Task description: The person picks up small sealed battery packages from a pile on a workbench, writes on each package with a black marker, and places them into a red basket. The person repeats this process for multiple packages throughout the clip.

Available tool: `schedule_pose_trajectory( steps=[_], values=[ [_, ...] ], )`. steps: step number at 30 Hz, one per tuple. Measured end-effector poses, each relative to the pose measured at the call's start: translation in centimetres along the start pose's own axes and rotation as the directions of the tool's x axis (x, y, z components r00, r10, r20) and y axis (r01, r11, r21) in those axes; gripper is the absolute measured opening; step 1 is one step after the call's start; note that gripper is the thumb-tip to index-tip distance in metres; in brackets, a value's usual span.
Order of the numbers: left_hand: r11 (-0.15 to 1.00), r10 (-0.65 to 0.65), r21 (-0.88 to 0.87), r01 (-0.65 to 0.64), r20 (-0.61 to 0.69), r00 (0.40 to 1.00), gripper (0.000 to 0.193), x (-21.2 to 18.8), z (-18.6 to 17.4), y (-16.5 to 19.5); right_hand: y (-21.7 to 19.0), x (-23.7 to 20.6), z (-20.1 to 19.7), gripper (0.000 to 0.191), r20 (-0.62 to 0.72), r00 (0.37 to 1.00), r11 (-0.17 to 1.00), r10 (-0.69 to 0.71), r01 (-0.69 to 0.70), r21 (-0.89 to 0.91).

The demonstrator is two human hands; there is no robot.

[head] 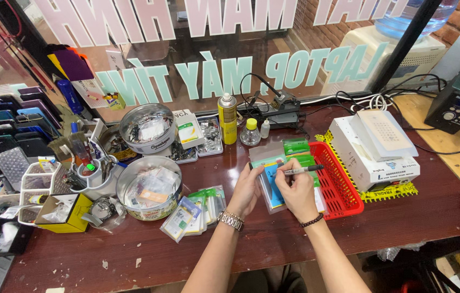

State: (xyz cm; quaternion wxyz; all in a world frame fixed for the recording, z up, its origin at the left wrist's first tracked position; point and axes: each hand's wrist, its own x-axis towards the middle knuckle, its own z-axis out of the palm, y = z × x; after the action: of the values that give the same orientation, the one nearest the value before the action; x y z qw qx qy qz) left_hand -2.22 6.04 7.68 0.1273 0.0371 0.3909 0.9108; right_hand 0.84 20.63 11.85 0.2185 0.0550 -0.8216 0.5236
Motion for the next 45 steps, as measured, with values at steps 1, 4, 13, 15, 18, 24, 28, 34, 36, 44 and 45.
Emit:
schedule_pose_trajectory(
  steps=[1,4,13,15,18,24,28,34,36,44,45],
  values=[
    [1.000,0.002,0.000,-0.002,-0.003,1.000,0.031,0.0,0.0,0.0,0.0,0.0,0.0,0.014,0.018,1.000,1.000,0.003,-0.003,-0.001],
    [1.000,-0.009,-0.019,0.008,-0.007,1.000,0.034,0.0,0.0,0.1,0.0,0.2,-0.2,0.010,-0.113,0.975,0.956,-0.192,0.211,0.202],
    [1.000,-0.015,0.005,0.015,-0.013,1.000,0.033,0.1,0.1,0.0,-0.5,0.1,-0.1,0.010,-0.097,0.995,0.999,-0.014,0.019,0.051],
    [1.000,-0.007,0.012,0.007,-0.004,1.000,0.033,0.0,0.1,-0.1,-0.3,0.0,-0.2,0.010,-0.064,0.998,0.998,0.000,0.004,0.070],
    [1.000,-0.002,0.026,0.002,0.000,1.000,0.033,0.0,0.0,0.0,0.0,0.1,-0.2,0.010,-0.054,0.998,0.998,-0.021,0.023,0.054],
    [0.999,-0.025,0.041,0.025,-0.008,1.000,0.033,-0.1,-0.1,-0.1,0.4,0.2,-0.2,0.012,-0.106,0.993,0.996,-0.056,0.064,0.068],
    [0.997,-0.028,0.068,0.029,-0.012,1.000,0.033,0.0,-0.2,-0.1,0.6,0.2,-0.2,0.011,-0.096,0.991,0.992,-0.098,0.105,0.067],
    [0.998,-0.005,0.055,0.005,-0.002,1.000,0.033,-0.1,-0.5,-0.3,1.0,0.4,-0.2,0.013,-0.039,0.998,0.998,0.055,-0.054,0.034],
    [0.998,-0.002,0.057,0.002,-0.002,1.000,0.033,0.0,-0.6,-0.3,1.2,0.4,-0.2,0.012,-0.042,0.999,0.998,-0.029,0.031,0.054],
    [0.992,-0.008,0.127,0.009,-0.011,1.000,0.039,0.3,-1.0,-0.5,2.8,1.4,-1.7,0.017,-0.177,0.939,0.819,0.294,-0.152,0.553],
    [0.991,-0.003,0.137,0.002,0.002,1.000,0.041,0.3,-0.9,-0.5,3.2,1.6,-2.5,0.020,-0.155,0.938,0.843,0.311,-0.196,0.501]
  ],
)
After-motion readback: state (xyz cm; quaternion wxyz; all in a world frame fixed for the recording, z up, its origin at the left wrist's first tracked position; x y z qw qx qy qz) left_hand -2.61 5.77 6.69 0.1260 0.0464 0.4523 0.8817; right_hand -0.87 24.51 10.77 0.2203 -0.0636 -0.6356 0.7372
